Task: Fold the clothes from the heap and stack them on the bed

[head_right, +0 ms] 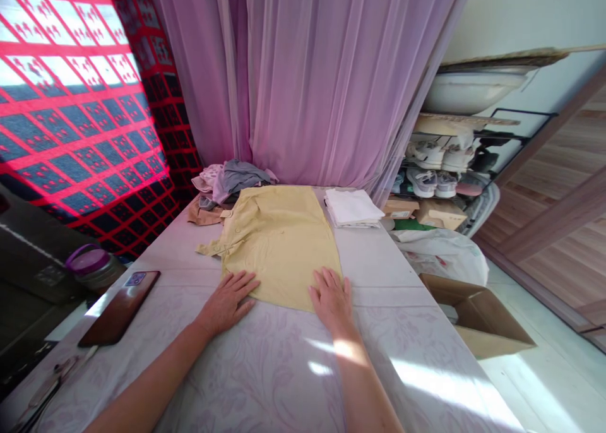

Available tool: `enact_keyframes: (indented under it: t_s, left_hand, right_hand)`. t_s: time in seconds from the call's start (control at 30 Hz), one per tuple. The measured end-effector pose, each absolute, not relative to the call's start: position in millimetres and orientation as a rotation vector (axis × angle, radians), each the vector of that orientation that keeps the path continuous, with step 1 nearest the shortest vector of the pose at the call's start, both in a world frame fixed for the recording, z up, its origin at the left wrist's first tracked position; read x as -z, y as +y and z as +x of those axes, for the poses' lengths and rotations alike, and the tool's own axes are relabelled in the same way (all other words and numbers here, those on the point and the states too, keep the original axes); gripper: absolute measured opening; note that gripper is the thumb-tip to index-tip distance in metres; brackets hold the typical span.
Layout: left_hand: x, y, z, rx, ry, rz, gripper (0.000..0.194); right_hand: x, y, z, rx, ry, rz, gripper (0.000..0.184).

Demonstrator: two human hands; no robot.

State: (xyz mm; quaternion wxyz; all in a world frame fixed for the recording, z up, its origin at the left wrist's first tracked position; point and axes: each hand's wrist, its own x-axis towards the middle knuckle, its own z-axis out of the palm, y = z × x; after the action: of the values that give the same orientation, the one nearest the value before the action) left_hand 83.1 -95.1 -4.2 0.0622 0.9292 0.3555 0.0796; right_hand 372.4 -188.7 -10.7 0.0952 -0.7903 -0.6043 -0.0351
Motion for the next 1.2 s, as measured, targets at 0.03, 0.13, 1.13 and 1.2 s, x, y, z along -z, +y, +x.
enact_keyframes:
  t_s: [0.03,0.13,1.13,1.2]
  left_hand:
    - [4.0,-94.4,83.5,-0.244,1.083,2.8,0.05]
    - [3.4,-92.8,84.1,-0.269,1.088,2.783,0.049]
    - [-28.8,-67.6,76.4,-0.382,1.044,2.713,0.032]
    - [-29.4,-59.5,64.7,-0.392,1.075,2.778,0.034]
  right_hand:
    - [11.3,-191.1,373.7,0.105,-1.77,-2.366,0.04]
    - [12.2,-197.5,379.8,0.107,-1.658,-2.455,0.04]
    - [11.2,-214.6,431.8,-0.067,-1.701,-2.093,0.057]
    - [8.1,-211.6,439.8,-0.126,-1.647,-2.057,0.052]
